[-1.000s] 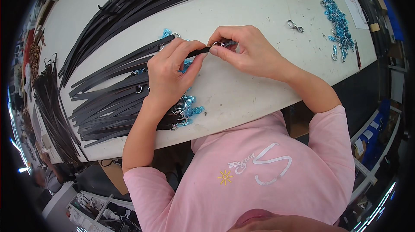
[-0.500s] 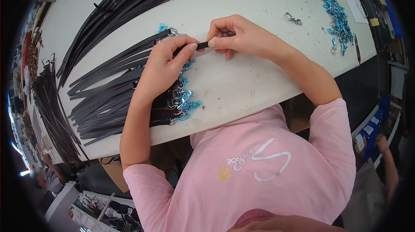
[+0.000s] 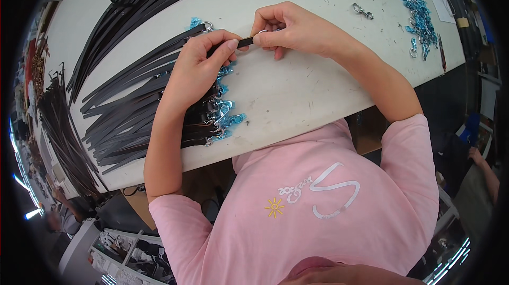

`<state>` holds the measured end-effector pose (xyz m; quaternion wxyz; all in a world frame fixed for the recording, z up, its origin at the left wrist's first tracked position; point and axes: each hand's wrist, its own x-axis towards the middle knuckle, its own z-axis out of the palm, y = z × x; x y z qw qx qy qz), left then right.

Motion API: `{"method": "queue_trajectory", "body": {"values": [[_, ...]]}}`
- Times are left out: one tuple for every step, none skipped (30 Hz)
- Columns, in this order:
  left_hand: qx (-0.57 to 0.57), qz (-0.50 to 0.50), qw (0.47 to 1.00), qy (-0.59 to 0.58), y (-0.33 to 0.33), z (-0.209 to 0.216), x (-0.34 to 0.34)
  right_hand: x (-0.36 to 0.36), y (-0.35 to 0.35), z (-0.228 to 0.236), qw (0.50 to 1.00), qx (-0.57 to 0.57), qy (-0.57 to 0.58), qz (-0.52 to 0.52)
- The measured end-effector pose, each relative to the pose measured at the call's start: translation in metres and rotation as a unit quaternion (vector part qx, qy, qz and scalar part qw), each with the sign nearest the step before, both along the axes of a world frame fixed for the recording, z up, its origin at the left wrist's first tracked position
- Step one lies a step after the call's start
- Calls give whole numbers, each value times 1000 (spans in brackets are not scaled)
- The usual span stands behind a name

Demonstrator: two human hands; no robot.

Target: The person attaches metal clasps to the ends of black leather straps. They repeatedly pick up a strap, thread a clasp through a loop at the end, and secure it by hand. The finished keychains are placed in a pile on the table.

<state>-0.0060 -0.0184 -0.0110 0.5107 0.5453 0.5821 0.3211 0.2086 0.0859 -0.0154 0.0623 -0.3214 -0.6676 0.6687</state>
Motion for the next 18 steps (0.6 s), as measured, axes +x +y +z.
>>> {"method": "queue_trajectory", "body": {"values": [[-1,0,1000,-1,0,0,0,0,0,1,1000,-5,8,2],[-3,0,1000,-4,1,0,0,0,1,1,1000,-10,15,2],[-6,2,1000,-4,1,0,0,0,1,2,1000,-10,15,3],[-9,4,1000,-4,2,1,0,0,1,2,1000,-9,15,4],[-12,5,1000,-4,2,1,0,0,2,3,1000,-8,15,5],[-11,3,1000,-6,2,2,0,-1,2,4,1000,-7,13,6],[-11,5,1000,-2,2,2,1,-1,2,5,1000,-6,11,7],[-10,6,1000,2,2,3,1,-1,2,5,1000,-5,9,8],[-10,7,1000,5,2,3,1,-1,1,6,1000,-1,6,7],[-17,4,1000,9,3,3,1,-2,1,7,1000,4,2,6],[-24,1,1000,13,3,4,0,-2,0,8,1000,9,-1,5],[-31,-2,999,16,4,4,0,-2,0,7,1000,9,-3,4],[-30,-4,999,22,4,5,0,-3,0,7,1000,10,-4,4],[-28,-6,999,26,4,7,1,-3,0,7,1000,11,-6,3],[-26,-9,999,31,4,8,1,-3,0,7,1000,15,-9,4],[-19,-14,999,46,5,10,2,-3,0,8,1000,18,-11,5],[-12,-18,998,62,4,12,4,-3,-1,8,1000,21,-13,7],[-5,-22,997,79,4,14,7,-3,-1,8,1000,22,-18,4]]}}
